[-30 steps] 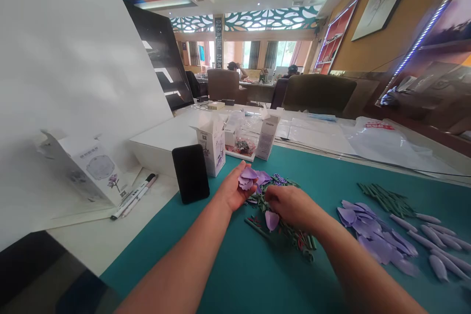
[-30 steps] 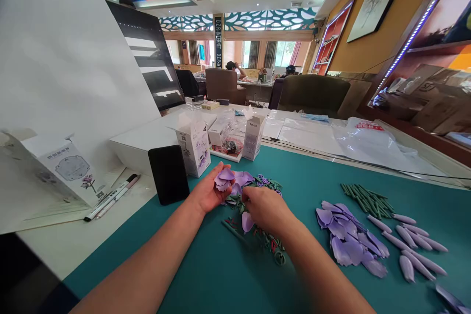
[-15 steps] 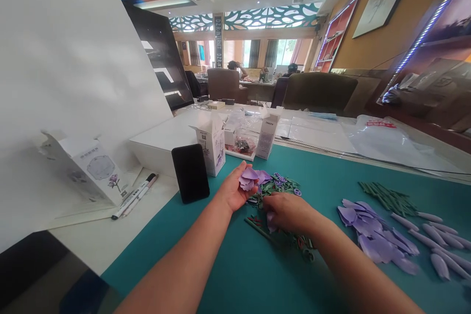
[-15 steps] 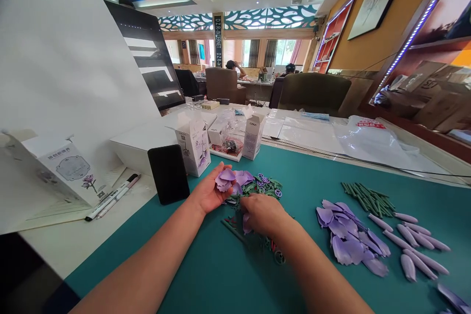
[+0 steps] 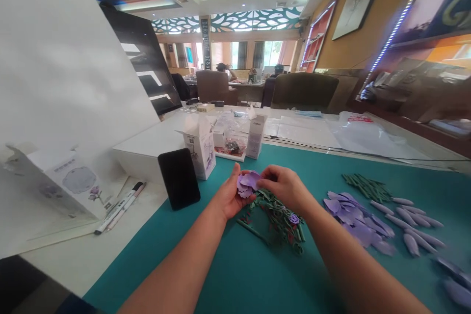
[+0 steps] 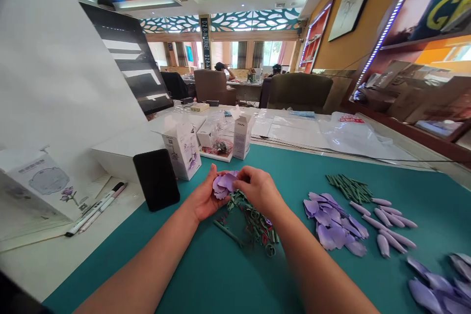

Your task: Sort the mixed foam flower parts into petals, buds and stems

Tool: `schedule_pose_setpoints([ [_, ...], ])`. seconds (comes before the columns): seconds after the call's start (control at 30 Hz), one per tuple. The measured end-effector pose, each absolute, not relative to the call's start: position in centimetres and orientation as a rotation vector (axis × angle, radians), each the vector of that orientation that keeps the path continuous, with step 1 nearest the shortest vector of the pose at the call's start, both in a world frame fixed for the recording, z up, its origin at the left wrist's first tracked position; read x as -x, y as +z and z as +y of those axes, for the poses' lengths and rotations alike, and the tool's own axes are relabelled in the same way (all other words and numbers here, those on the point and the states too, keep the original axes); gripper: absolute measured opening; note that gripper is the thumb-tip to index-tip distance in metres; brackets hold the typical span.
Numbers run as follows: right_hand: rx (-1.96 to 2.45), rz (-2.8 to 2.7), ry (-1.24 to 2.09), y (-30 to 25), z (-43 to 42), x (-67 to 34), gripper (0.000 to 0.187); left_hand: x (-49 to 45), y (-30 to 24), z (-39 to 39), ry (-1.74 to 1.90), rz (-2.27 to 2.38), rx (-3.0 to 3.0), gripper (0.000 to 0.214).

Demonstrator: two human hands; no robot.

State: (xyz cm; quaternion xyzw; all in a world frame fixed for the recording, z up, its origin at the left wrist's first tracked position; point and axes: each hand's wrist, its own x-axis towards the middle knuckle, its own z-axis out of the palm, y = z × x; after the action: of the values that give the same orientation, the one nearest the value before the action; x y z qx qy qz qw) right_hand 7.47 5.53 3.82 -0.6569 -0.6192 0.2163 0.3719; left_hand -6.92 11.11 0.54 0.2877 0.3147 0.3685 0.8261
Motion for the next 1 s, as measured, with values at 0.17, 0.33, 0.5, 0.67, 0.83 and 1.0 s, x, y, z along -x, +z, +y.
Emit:
schedule_pose_setpoints([
  [0.17, 1.648, -1.584, 0.491, 4.0, 4.5, -7.2, 0.012, 5.5, 0.5, 9.5, 0.74, 0.625, -0.661, 0.011],
  [0.33, 1.644, -1.466, 0.369, 4.3, 1.9, -10.9, 0.021, 3.6, 1.7, 8.0, 0.69, 0.666, -0.727, 0.009],
  [0.5, 1.666, -1.197, 0.257, 3.4, -1.5, -17.7, 0.027, -0.8, 2.9, 5.5, 0.551, 0.625, -0.9, 0.018],
  [0.67, 1.708, -0.983, 0.194, 1.1, -4.4, -22.9, 0.031, -7.6, 1.7, 3.1, 0.599, 0.651, -1.386, 0.013],
  [0.83, 1.819, -0.918, 0.115, -1.2, -5.5, -25.3, 0.034, -12.8, 0.4, 1.3, 0.778, 0.616, -1.824, 0.012],
  [1.0, 1.919, -0.931, 0.13, -2.0, -5.6, -26.3, 0.034, -15.2, -0.5, 0.3, 0.763, 0.553, -2.198, 0.015],
])
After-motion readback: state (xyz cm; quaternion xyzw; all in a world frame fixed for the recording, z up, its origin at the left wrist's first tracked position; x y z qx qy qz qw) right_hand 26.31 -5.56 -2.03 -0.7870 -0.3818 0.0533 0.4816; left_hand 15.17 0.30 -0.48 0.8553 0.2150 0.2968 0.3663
